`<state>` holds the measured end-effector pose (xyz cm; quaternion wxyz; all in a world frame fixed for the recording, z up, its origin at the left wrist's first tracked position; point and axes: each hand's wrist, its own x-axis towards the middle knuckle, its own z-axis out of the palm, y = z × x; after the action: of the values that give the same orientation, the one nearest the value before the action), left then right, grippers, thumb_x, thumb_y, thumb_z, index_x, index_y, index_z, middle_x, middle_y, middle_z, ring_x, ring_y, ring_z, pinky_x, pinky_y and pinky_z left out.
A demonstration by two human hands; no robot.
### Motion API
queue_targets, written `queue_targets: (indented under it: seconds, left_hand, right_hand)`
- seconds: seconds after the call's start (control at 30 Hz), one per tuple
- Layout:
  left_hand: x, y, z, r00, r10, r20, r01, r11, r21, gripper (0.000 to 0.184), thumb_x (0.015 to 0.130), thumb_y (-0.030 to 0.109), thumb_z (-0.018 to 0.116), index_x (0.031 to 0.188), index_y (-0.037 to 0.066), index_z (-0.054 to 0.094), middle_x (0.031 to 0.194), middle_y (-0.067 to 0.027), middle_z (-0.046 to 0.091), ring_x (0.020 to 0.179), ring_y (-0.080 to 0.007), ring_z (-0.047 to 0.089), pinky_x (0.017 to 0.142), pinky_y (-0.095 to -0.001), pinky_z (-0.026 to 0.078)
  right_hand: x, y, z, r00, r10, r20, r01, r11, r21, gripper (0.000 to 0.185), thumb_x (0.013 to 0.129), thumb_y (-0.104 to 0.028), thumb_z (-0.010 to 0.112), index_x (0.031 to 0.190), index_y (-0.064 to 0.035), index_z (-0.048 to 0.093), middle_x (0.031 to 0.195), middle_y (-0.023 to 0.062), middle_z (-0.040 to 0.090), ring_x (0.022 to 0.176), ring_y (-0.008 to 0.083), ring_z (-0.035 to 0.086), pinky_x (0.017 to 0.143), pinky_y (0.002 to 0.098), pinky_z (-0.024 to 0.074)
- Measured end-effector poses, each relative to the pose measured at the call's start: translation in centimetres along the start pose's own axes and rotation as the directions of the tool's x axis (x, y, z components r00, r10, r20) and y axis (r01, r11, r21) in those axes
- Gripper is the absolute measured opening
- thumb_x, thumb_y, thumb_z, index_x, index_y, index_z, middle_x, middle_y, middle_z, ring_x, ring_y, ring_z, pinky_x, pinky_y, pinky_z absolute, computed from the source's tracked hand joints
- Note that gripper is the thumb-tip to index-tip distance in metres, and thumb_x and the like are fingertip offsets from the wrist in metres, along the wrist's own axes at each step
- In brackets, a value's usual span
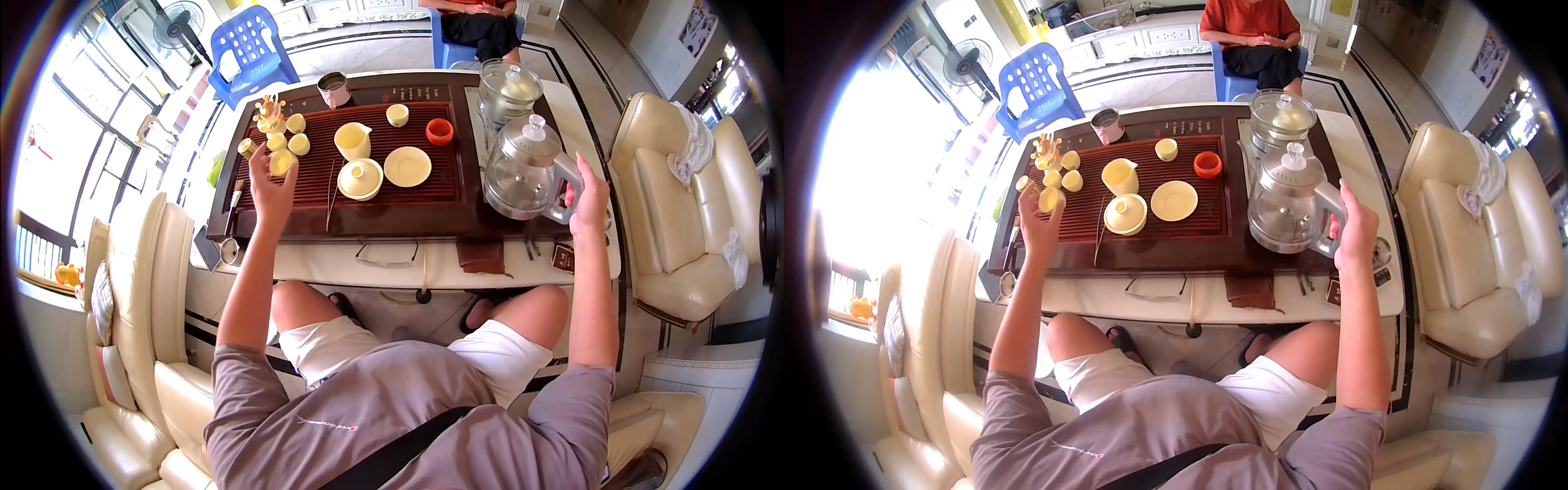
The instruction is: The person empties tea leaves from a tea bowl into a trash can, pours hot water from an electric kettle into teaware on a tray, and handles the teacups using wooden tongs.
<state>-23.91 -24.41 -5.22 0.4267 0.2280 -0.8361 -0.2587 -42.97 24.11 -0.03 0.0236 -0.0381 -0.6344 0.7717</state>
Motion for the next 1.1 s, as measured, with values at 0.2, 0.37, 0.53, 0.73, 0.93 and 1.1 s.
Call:
queue_targets:
  seconds: [0.2, 0.37, 0.53, 0.73, 0.93, 1.1]
  left_hand:
    - [6.6, 6.1, 4.6, 0.930, 0.108, 0.352, -0.046, 0.983, -0.180, 0.075, 0.077, 0.022, 0.079, 0.141, 0.006, 0.042, 0.112, -0.0155, 0.065, 0.103, -0.0267, 0.065, 0.092, -0.0375, 0.051]
    - [11.5, 8.7, 10.6, 0.826, -0.016, 0.563, 0.006, 1.000, 0.019, 0.081, 0.073, 0.027, 0.082, 0.141, 0.006, 0.043, 0.118, -0.0183, 0.061, 0.112, -0.0306, 0.060, 0.096, -0.0381, 0.049]
    - [14.8, 5.8, 15.8, 0.780, -0.134, 0.612, 0.139, 0.990, 0.040, 0.086, 0.067, 0.023, 0.085, 0.141, 0.006, 0.044, 0.120, -0.0190, 0.060, 0.111, -0.0300, 0.060, 0.093, -0.0381, 0.052]
    - [15.5, 2.0, 19.0, 0.679, -0.061, 0.732, -0.010, 0.996, 0.093, 0.087, 0.063, 0.009, 0.089, 0.141, 0.003, 0.050, 0.114, -0.0152, 0.064, 0.102, -0.0254, 0.063, 0.087, -0.0355, 0.052]
    - [14.5, -0.6, 19.6, 0.655, 0.002, 0.755, -0.181, 0.971, 0.154, 0.089, 0.062, 0.013, 0.090, 0.141, 0.005, 0.050, 0.108, -0.0107, 0.069, 0.100, -0.0241, 0.064, 0.096, -0.0350, 0.048]
    - [13.9, -2.8, 19.7, 0.594, 0.104, 0.798, -0.215, 0.976, 0.033, 0.072, 0.064, 0.021, 0.090, 0.129, 0.004, 0.063, 0.124, -0.0110, 0.067, 0.116, -0.0241, 0.060, 0.101, -0.0350, 0.045]
  right_hand:
    - [-0.1, -0.6, 0.5, 1.000, 0.014, -0.021, -0.014, 1.000, 0.018, 0.031, 0.088, -0.031, 0.072, 0.079, -0.0033, 0.066, 0.066, 0.0004, 0.055, 0.050, 0.0099, 0.045, 0.044, 0.0241, 0.0340]
    - [-0.2, -1.0, 0.6, 1.000, -0.001, 0.000, 0.001, 0.998, 0.057, 0.030, 0.089, -0.030, 0.072, 0.078, -0.0024, 0.067, 0.064, 0.0016, 0.057, 0.047, 0.0089, 0.044, 0.043, 0.0235, 0.0322]
    - [-0.1, -1.6, 1.2, 1.000, 0.006, 0.002, -0.006, 0.999, 0.053, 0.032, 0.089, -0.030, 0.071, 0.072, -0.0034, 0.066, 0.060, 0.0025, 0.056, 0.043, 0.0087, 0.042, 0.042, 0.0234, 0.0316]
    - [0.8, -2.3, 2.6, 0.999, 0.013, 0.052, -0.014, 1.000, 0.013, 0.034, 0.090, -0.031, 0.071, 0.069, -0.0042, 0.066, 0.061, 0.0017, 0.056, 0.044, 0.0075, 0.043, 0.042, 0.0232, 0.0310]
    - [1.3, -3.0, 5.3, 0.991, 0.013, 0.135, -0.013, 1.000, -0.001, 0.034, 0.090, -0.030, 0.070, 0.069, -0.0045, 0.066, 0.063, 0.0009, 0.057, 0.046, 0.0074, 0.043, 0.042, 0.0235, 0.0309]
    - [2.0, -3.9, 8.3, 0.974, 0.000, 0.229, 0.017, 0.997, -0.071, 0.035, 0.089, -0.033, 0.070, 0.067, -0.0058, 0.064, 0.062, 0.0005, 0.055, 0.046, 0.0080, 0.043, 0.042, 0.0242, 0.0310]
